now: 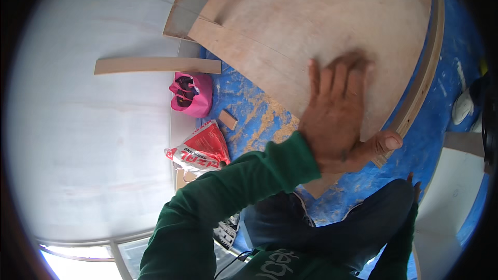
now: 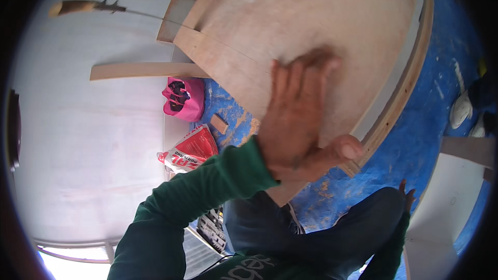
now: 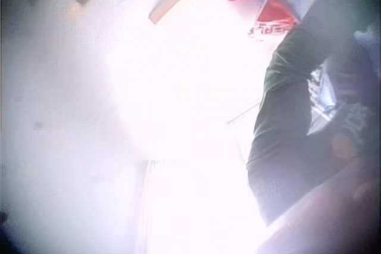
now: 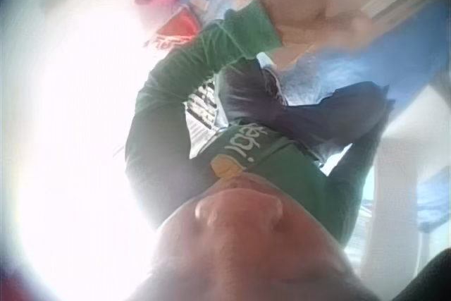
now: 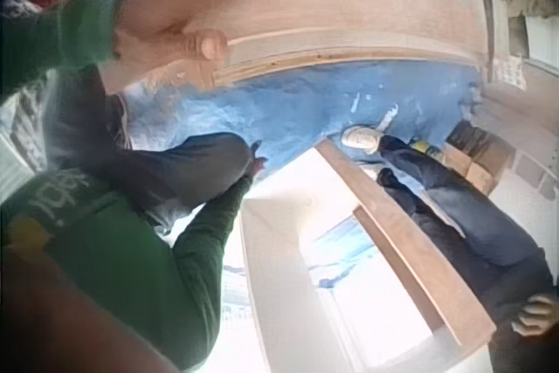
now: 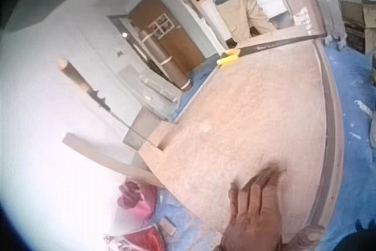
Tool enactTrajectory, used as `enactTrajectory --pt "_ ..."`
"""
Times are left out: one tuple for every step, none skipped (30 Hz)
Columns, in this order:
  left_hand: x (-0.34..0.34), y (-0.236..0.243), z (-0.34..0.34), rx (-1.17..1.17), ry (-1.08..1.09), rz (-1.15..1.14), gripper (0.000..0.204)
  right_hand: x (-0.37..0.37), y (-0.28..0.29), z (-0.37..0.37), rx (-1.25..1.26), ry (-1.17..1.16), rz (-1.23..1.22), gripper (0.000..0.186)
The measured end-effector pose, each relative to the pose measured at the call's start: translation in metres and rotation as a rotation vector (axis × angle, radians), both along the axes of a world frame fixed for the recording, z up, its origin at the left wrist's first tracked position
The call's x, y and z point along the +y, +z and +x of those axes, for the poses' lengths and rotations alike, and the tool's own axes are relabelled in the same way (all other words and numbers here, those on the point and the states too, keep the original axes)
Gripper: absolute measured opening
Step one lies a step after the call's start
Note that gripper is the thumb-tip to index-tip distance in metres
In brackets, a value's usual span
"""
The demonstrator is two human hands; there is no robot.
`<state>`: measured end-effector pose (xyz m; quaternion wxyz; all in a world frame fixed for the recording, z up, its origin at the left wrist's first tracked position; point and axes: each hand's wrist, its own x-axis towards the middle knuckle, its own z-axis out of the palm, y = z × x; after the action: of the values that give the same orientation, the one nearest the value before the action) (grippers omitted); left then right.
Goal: The person saws a notch into a wood plank using a hand saw while other people hold the wood in place on a workbench. The person then picks up a wooden assembly and checks the fit.
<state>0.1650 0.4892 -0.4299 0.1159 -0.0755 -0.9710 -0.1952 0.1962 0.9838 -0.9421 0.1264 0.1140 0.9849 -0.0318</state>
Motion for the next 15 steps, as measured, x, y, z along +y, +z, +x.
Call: enactTrajectory --pt "-0.001 0.001 0.004 -0.016 0.043 0.053 0.115 -0.011 0.024 0.015 -0.040 0.026 -0.150 0.101" --pt "-0.005 0.003 0.010 -0.025 0.075 0.081 0.115 -0.023 0.052 0.033 -0.102 0.043 -0.326 0.097" --pt "-0.004 -0.001 0.018 -0.023 0.080 0.137 0.114 -0.016 0.088 0.057 -0.176 0.007 -0.506 0.094" --pt "-0.004 -0.004 0.022 -0.042 0.079 0.213 0.114 -0.014 0.129 0.074 -0.258 -0.058 -0.699 0.091" --pt "-0.011 -0.009 0.029 -0.078 0.101 0.257 0.113 -0.033 0.168 0.087 -0.381 -0.140 -0.900 0.088" --pt "-0.011 -0.004 0.031 -0.078 0.110 0.348 0.108 -0.043 0.215 0.096 -0.491 -0.270 -1.066 0.085" --pt "-0.016 0.001 0.037 -0.084 0.122 0.433 0.102 -0.060 0.265 0.099 -0.602 -0.396 -1.194 0.082" --pt "-0.020 0.000 0.039 -0.055 0.152 0.449 0.085 -0.074 0.317 0.092 -0.710 -0.469 -1.253 0.079" --pt "-0.022 0.009 0.040 -0.032 0.179 0.459 0.069 -0.093 0.366 0.085 -0.800 -0.468 -1.220 0.076" --pt "-0.026 0.036 0.041 -0.282 0.153 0.743 0.054 -0.101 0.414 0.074 -0.809 -0.167 -0.868 0.061" --pt "-0.028 0.064 0.043 -0.547 0.094 1.028 0.040 -0.105 0.465 0.062 -0.798 0.095 -0.489 0.049" --pt "-0.013 0.085 0.045 -0.390 0.156 1.008 0.034 -0.077 0.472 0.058 -0.585 -0.028 -0.953 0.049" --pt "-0.013 0.079 0.081 -0.295 0.321 0.937 0.028 -0.180 0.569 0.071 -0.459 -0.038 -0.956 0.050" --pt "-0.005 0.089 0.099 -0.307 0.377 1.189 0.036 -0.239 0.649 0.077 -0.319 -0.061 -1.195 0.058" --pt "0.001 0.104 0.114 -0.318 0.438 1.430 0.044 -0.281 0.706 0.081 -0.259 -0.040 -1.280 0.067"
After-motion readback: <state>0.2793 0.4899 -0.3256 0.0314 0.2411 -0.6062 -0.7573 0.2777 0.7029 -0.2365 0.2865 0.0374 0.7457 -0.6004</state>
